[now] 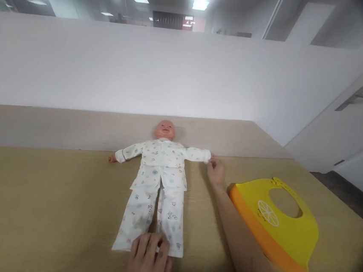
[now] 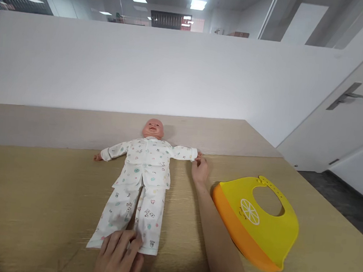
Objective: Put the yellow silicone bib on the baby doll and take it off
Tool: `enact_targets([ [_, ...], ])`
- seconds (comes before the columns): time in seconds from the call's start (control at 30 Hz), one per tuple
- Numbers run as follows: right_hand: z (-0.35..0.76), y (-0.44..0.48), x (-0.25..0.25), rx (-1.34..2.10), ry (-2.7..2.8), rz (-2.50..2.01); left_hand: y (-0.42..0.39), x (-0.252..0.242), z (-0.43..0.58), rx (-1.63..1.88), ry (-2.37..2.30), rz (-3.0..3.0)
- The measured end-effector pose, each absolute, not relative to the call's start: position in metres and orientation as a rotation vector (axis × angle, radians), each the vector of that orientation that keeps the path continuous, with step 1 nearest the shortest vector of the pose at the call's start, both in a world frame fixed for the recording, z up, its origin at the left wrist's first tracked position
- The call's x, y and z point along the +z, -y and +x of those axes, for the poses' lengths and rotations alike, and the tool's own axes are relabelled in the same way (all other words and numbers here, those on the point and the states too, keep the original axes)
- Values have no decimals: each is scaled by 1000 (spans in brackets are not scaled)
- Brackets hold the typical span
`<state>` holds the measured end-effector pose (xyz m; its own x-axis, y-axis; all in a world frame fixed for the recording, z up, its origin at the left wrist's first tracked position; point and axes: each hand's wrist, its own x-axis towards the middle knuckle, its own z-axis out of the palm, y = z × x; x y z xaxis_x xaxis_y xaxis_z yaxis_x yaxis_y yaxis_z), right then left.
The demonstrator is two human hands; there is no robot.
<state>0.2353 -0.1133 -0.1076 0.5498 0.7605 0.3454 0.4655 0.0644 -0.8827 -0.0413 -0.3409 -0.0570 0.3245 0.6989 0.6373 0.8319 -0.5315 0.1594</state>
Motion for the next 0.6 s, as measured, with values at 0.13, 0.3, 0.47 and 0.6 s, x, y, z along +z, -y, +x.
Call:
enact_targets([
  [0.13,231,119,-102,246,1054,-1546,337,-53,-52,-836,1306,-2358],
  [0.3,203,159,-89,207,1246,-1535,336,-52,-64,-712,1305,-2295],
  [0.47,165,209,-83,226,1739,-1243,339,-53,-62,-776,1312,-2303],
  [0.6,147,218,-81,203,1939,-1075,341,-57,-60,-849,1281,-2314],
])
